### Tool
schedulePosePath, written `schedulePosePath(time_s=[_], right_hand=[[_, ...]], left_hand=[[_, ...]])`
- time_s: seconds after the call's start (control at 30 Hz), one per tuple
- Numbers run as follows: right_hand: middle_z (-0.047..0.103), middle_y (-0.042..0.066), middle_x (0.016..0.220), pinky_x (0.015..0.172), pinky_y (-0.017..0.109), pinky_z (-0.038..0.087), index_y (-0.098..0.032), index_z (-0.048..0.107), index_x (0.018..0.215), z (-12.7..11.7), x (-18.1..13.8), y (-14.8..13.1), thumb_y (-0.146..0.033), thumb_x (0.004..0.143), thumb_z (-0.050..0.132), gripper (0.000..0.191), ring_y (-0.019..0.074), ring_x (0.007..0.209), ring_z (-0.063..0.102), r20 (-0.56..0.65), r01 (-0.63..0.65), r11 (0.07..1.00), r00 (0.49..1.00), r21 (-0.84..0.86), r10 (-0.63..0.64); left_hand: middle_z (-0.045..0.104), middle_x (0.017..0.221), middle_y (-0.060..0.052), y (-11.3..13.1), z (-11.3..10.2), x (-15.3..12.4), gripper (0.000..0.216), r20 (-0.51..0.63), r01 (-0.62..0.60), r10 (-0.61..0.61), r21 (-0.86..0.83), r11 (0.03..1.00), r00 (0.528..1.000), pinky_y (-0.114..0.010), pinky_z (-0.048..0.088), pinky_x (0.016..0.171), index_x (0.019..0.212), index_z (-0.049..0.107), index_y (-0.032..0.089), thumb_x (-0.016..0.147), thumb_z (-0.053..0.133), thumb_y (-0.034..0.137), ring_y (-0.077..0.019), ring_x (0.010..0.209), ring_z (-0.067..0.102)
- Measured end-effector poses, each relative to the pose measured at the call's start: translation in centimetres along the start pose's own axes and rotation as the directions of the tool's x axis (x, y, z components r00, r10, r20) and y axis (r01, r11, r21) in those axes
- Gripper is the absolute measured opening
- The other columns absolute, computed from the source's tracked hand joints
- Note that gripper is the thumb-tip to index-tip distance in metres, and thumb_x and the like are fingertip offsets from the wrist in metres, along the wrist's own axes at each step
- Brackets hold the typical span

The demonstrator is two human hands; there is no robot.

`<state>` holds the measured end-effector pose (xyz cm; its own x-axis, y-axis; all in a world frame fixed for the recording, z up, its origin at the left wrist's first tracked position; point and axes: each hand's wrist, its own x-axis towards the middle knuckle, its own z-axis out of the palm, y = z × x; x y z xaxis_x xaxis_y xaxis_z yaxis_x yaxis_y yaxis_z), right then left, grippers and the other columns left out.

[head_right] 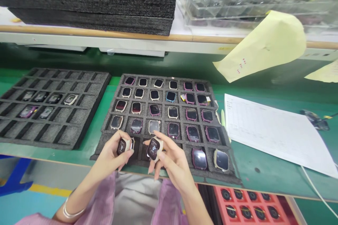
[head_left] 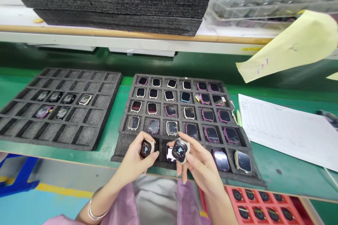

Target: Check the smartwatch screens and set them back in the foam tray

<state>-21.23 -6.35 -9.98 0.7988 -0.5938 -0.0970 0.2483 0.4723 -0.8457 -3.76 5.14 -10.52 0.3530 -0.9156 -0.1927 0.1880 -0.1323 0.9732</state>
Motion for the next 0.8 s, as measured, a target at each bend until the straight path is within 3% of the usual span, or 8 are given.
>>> schedulePosePath(time_s=[0.1,0.2,0.37,0.53,0.8], right_hand=[[0.059,0.015,0.132,0.041,0.022,0.057,-0.033,0.053,0.137,-0.37,0.09,0.1,-0.026,0.097,0.059,0.042,0.0179,0.065,0.072,0.074,-0.014,1.0,0.997,0.027,0.011],[0.053,0.016,0.138,0.045,0.024,0.06,-0.031,0.053,0.136,-0.47,0.09,0.13,-0.028,0.098,0.056,0.038,0.0195,0.072,0.071,0.089,-0.001,1.0,0.996,-0.002,0.001],[0.056,0.014,0.135,0.047,0.022,0.057,-0.034,0.048,0.138,-0.36,-0.05,0.19,-0.028,0.1,0.056,0.04,0.0164,0.07,0.069,0.058,0.031,0.995,0.998,-0.094,-0.025],[0.063,0.011,0.123,0.045,0.017,0.049,-0.031,0.053,0.135,-0.4,-0.25,0.23,-0.026,0.098,0.06,0.038,0.0104,0.061,0.062,0.007,0.035,0.987,0.999,-0.157,-0.035],[0.07,0.011,0.112,0.044,0.018,0.045,-0.029,0.05,0.141,-0.51,-0.38,0.68,-0.023,0.096,0.062,0.047,0.0104,0.057,0.06,-0.045,0.048,0.981,0.997,-0.19,-0.058]], left_hand=[[0.051,0.069,0.006,0.17,0.09,0.14,0.023,0.049,0.006,-0.002,-0.071,0.997,0.999,-0.016,0.043,0.041,0.105,0.047,0.021,0.088,0.063,0.024,-0.0062,0.046,0.047],[0.058,0.087,-0.002,0.47,0.06,0.16,0.031,0.063,-0.009,0.021,-0.183,0.983,0.998,-0.021,0.053,0.049,0.119,0.049,0.021,0.09,0.059,0.029,-0.0135,0.068,0.06],[0.059,0.114,-0.009,0.77,-0.29,-0.18,0.036,0.119,0.049,-0.011,-0.326,0.944,0.993,-0.03,0.059,0.068,0.129,0.053,0.024,0.093,0.051,0.027,-0.0218,0.094,0.063],[0.061,0.115,-0.009,0.71,-0.45,-0.17,0.038,0.137,0.059,-0.008,-0.373,0.926,0.991,-0.031,0.058,0.07,0.128,0.057,0.024,0.092,0.048,0.021,-0.0232,0.096,0.063],[0.061,0.114,-0.01,0.71,-0.35,-0.11,0.038,0.154,0.07,-0.012,-0.373,0.925,0.988,-0.031,0.058,0.07,0.127,0.058,0.023,0.091,0.047,0.019,-0.0237,0.097,0.062]])
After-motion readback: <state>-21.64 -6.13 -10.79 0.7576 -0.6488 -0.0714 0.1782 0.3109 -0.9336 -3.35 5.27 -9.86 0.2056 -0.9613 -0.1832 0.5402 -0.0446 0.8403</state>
